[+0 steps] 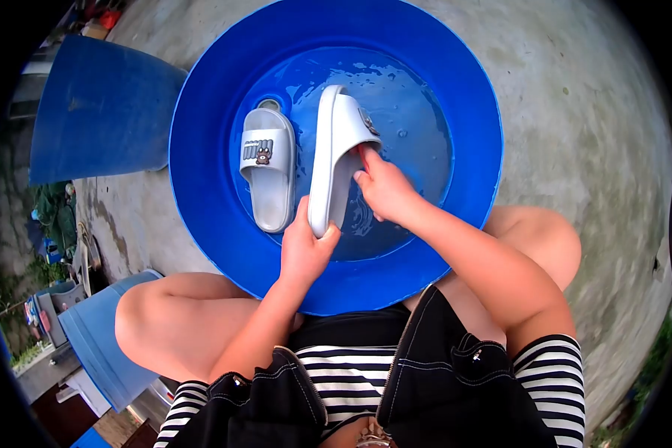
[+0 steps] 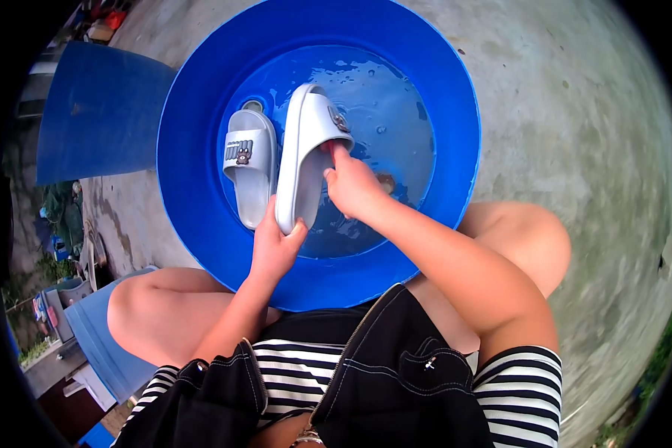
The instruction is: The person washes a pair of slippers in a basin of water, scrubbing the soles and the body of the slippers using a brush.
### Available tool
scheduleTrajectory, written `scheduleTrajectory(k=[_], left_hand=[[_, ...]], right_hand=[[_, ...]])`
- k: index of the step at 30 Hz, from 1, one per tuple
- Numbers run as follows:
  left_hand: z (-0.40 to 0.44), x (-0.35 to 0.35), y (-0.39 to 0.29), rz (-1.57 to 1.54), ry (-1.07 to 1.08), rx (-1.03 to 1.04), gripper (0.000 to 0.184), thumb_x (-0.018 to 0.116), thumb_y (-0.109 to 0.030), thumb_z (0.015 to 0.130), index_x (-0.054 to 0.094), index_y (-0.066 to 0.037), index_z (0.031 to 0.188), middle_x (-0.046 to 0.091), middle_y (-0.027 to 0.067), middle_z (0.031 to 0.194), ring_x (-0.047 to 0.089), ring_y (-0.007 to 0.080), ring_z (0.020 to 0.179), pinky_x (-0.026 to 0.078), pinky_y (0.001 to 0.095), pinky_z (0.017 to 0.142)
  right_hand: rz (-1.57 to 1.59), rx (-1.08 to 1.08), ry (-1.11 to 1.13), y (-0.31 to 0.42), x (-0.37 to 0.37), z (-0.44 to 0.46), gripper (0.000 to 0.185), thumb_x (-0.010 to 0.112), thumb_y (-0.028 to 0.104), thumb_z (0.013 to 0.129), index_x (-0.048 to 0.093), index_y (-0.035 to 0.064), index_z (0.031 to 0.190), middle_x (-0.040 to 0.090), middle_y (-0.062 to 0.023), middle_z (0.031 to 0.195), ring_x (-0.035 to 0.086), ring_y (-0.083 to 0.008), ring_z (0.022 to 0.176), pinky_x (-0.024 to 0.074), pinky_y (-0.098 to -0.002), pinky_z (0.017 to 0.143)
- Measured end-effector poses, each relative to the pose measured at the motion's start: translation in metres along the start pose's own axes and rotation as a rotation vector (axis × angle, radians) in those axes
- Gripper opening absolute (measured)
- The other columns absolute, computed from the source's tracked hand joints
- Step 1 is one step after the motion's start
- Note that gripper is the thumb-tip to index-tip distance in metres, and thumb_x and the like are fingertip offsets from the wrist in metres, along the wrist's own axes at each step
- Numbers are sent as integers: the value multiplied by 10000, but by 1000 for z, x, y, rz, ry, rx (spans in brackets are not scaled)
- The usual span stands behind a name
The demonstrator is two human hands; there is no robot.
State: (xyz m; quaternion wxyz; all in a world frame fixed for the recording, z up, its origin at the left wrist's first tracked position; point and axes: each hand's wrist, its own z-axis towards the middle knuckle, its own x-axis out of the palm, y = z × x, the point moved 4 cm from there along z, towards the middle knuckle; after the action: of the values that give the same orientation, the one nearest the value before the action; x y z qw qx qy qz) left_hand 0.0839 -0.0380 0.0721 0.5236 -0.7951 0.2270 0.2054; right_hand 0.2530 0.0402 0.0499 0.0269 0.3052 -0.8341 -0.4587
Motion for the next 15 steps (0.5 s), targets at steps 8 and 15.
scheduleTrajectory(k=[8, 15], left_hand=[[11, -11, 17, -69, -236, 105, 381, 666, -141, 889, 549, -3, 1225, 695, 234, 864, 718, 368, 757, 549, 437, 686], [-4, 7, 2, -28, 28, 72, 435, 678, -173, 889, 541, -20, 1273, 685, 248, 916, 719, 380, 828, 550, 429, 763]], right_hand=[[-118, -415, -20, -17, 74, -28, 736, 555, 150, 1022, 154, 31, 1627, 562, -352, 1290, 689, -422, 958, 546, -491, 867], [25, 56, -86, 2, -4, 2, 489, 515, 153, 1031, 366, -103, 1420, 687, -310, 1035, 716, -418, 736, 590, -482, 671]])
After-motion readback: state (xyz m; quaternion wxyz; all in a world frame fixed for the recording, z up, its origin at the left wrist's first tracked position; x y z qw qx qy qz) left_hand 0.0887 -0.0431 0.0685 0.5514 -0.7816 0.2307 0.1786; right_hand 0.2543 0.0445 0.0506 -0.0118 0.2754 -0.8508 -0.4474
